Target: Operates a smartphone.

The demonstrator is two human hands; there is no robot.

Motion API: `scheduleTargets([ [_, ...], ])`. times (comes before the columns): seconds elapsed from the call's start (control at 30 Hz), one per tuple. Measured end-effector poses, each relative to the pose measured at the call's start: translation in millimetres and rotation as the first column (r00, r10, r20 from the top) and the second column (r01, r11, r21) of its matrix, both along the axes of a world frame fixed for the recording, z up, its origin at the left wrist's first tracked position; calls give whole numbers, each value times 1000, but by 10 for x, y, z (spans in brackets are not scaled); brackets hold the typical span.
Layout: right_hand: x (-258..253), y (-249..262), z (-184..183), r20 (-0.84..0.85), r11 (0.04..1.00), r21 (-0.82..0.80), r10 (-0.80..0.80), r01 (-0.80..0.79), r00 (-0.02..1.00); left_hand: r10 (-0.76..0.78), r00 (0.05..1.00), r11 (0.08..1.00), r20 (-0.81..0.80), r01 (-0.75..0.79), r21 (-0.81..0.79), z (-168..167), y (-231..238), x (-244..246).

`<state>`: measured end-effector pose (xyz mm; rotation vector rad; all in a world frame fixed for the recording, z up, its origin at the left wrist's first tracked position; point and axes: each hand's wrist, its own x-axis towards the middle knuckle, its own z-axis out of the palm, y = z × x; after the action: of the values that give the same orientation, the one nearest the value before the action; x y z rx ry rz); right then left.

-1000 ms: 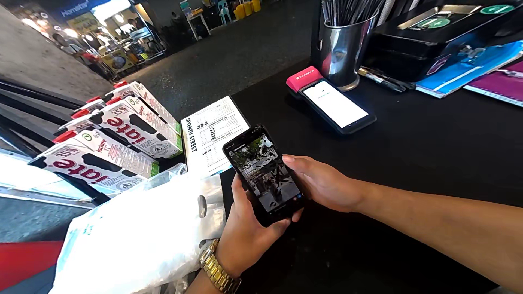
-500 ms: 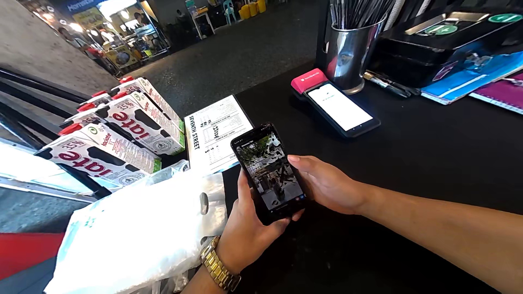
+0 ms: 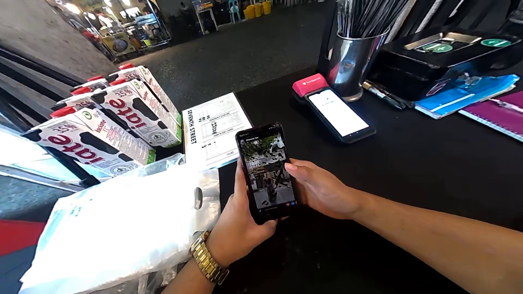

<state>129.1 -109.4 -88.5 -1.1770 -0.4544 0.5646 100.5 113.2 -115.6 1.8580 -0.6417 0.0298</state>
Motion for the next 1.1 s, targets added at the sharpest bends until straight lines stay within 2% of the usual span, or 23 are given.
scheduleTargets([
  [0.83,4,-1,-13,105,998,-45,-35,40,994,31,999,998,25,-32,45,1,-22,-11],
  [1.1,7,-5,-19,89,998,-57,-32,37,996,24,999,999,35,-25,44,8,-23,-10],
])
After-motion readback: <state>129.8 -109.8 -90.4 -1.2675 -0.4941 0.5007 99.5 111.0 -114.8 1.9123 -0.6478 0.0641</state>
